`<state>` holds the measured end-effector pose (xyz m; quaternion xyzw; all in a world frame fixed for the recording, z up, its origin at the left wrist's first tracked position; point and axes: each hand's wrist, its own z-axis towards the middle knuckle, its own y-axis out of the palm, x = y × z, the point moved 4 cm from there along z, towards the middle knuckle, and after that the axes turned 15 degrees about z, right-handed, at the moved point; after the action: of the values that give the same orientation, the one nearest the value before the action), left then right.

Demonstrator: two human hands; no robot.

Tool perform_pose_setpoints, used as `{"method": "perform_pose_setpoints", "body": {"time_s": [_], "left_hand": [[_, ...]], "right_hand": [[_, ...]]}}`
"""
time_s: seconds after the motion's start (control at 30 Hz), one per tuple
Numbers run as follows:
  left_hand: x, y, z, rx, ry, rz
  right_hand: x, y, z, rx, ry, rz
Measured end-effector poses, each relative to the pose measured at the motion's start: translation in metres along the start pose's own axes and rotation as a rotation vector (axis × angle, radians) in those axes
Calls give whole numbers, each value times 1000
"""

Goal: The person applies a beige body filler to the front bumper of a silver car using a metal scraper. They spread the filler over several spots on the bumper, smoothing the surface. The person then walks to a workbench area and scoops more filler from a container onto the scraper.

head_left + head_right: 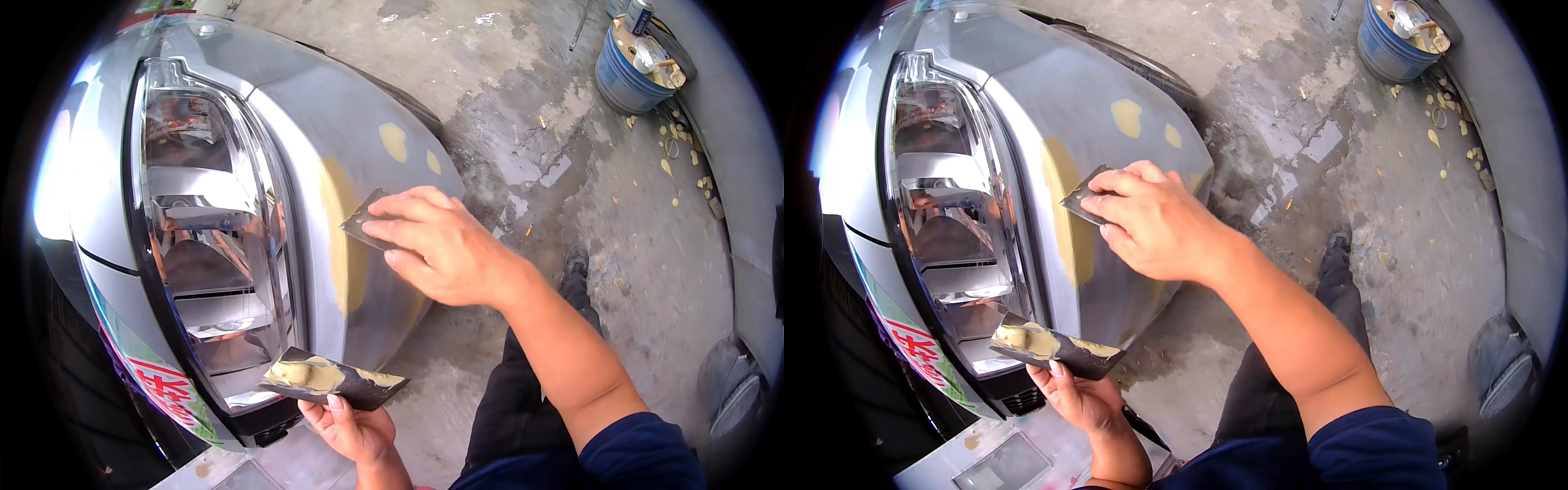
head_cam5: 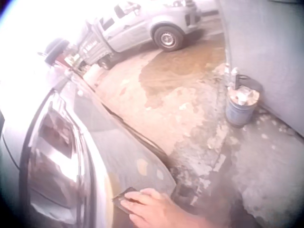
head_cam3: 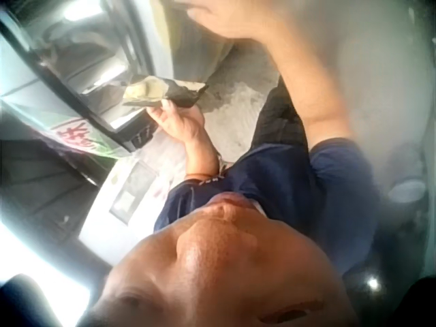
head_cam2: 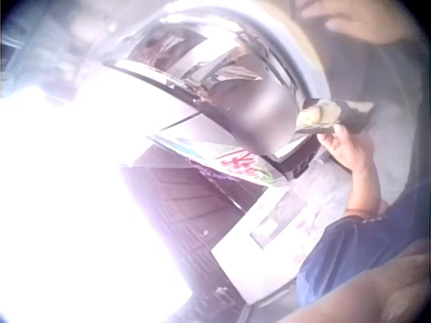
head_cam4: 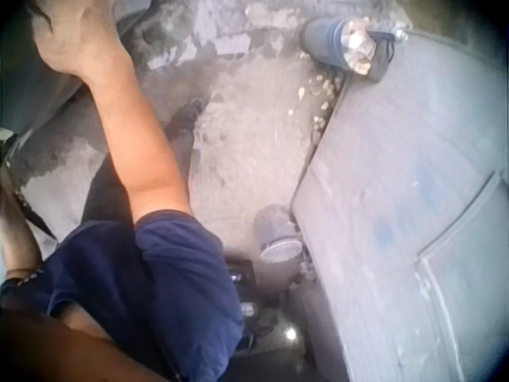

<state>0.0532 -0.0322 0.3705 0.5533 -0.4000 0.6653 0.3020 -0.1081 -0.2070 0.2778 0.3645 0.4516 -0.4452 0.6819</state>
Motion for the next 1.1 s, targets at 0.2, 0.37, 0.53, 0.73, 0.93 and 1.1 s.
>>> {"method": "perform_pose_setpoints", "body": {"time_s": [0.2,0.37,0.53,0.73,0.93,1.1], "left_hand": [[-2,-4,4,-2,-7,10],[0,4,10,6,-60,8],[8,14,13,6,-30,-15],[9,16,6,-43,-6,-45],[4,-1,-3,16,-5,10],[2,-8,-3,32,-9,1]], "right_hand": [[-17,35,-38,111,41,-193],[-34,28,-61,31,22,214],[-20,6,-72,-283,-15,395],[4,-21,26,121,-228,-88],[9,-7,51,31,-107,-32],[-19,28,-13,116,-65,-155]]}}
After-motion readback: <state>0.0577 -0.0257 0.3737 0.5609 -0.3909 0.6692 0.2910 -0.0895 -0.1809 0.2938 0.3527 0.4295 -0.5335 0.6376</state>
